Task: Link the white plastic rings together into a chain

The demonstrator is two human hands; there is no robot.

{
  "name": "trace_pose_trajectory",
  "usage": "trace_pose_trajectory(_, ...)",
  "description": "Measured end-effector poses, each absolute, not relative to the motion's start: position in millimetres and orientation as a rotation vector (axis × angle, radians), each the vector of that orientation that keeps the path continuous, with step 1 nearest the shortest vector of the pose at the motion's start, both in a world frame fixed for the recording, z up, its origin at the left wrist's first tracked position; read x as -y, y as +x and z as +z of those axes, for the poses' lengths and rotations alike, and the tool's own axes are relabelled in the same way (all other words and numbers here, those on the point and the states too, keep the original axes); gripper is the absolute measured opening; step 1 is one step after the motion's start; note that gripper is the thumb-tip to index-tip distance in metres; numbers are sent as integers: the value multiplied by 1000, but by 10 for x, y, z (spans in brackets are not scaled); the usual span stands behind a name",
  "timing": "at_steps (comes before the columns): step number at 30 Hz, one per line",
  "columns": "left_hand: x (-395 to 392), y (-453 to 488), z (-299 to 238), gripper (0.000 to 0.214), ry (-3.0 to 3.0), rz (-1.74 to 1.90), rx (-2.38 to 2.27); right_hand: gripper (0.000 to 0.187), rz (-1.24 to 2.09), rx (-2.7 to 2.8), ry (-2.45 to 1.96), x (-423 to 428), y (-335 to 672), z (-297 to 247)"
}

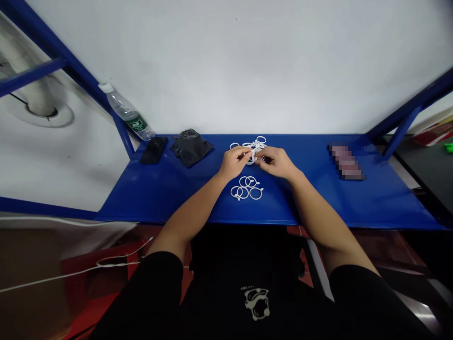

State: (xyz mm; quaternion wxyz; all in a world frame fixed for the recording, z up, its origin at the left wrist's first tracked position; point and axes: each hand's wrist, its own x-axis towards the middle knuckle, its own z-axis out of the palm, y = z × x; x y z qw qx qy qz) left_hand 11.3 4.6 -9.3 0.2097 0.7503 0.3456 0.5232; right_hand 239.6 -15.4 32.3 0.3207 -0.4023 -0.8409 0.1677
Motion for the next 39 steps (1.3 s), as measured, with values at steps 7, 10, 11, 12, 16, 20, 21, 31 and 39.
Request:
trace_pose_trajectory(7, 19, 114, -28, 17, 2266, 1410, -951, 42, 469, 2072, -1092, 191, 2371, 371)
trace_pose_trajectory(10, 11, 94, -30, 14, 2312, 1361, -932, 37, 535, 2070, -1060, 187, 2369, 372)
trace_pose_trajectory(11, 7, 87, -32, 14, 2324, 1342, -923, 34, 553, 2076, -1044, 183, 2374, 372)
trace_pose_trajectory(12, 4, 80, -33, 13, 2332, 1325, -917, 32, 567, 2083, -1030, 179, 2380, 373)
trace_pose_trajectory(16, -4, 66, -37, 13, 2351, 1265, -913, 25, 599, 2120, -1023, 164, 2397, 368)
trace_pose_trajectory(20, -7, 60, -33, 15, 2373, 1149, -960, 23, 649, 2124, -1065, 151, 2408, 352)
trace_pose_trajectory(21, -7, 55, -26, 15, 2384, 1128, -962, 23, 675, 2121, -1079, 144, 2419, 347)
trace_pose_trajectory(31, 120, 60, 116, 10, 2564, 942, -745, 18, 356, 2171, -1413, -93, 2687, 198)
trace_pose_trajectory(39, 317, 320, 11, 8, 2639, 569, -589, 24, 294, 2173, -1497, -136, 2626, 56)
